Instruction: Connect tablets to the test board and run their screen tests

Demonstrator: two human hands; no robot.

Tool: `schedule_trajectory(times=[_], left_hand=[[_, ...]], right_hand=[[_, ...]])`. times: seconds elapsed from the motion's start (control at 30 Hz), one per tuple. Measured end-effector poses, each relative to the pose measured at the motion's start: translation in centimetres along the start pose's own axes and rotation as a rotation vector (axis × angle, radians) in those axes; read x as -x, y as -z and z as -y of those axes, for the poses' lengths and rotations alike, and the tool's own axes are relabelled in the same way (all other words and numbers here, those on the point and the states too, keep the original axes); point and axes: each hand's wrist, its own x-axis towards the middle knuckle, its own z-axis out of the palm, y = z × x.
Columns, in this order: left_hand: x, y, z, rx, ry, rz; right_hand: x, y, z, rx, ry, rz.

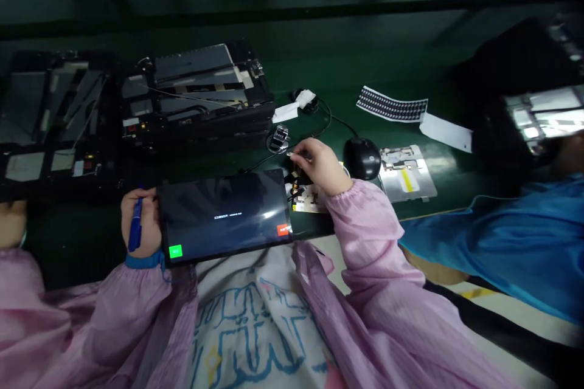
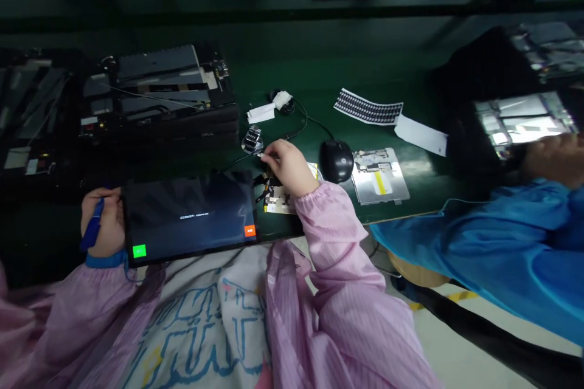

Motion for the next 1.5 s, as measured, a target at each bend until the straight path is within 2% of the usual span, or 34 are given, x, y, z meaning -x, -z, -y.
schedule_trajectory(times=[0.07,0.17,0.27,0.43,0.6,0.77,1.1,1.3,1.5], left_hand=[[-0.2,-0.3,-0.5,-0.119,-0.019,-0.07],[-0.6,-0.5,-0.9,-0.214,-0.083,-0.114],[-1.0,-0.6,-0.7,-0.219,-0.121,-0.099],[-1.3,-0.7,-0.6,-0.151,-0.087,-0.098],[-1.3,-1.0,-0.7,-0.052,-0.084,-0.119],[-1.5,-0.9,-0.5,-0.059,-0.052,-0.142],[-1.8,-0.1,0.1,-0.267,-0.065,-0.123],[-2.0,-0.1,0.3,-0.295,-0.074,-0.093],[-1.7,-0.7,-0.4,-0.324,-0.125,-0.041]], right_hand=[[1.6,1.3,1.1,-0.125,0.01,-0.029],[4.1,2.3,2.3,-0.218,0.099,0.036],[5.8,1.9,2.3,-0.17,0.175,0.078],[7.2,0.6,1.5,-0.144,0.212,0.11],[7.6,0.3,1.7,-0.251,0.225,0.04],[7.7,0.3,1.6,-0.303,0.198,0.009],[8.1,0.0,0.8,-0.393,0.272,-0.055],[7.5,0.3,0.6,-0.286,0.349,-0.054],[7.4,0.3,0.9,-0.138,0.388,-0.091]])
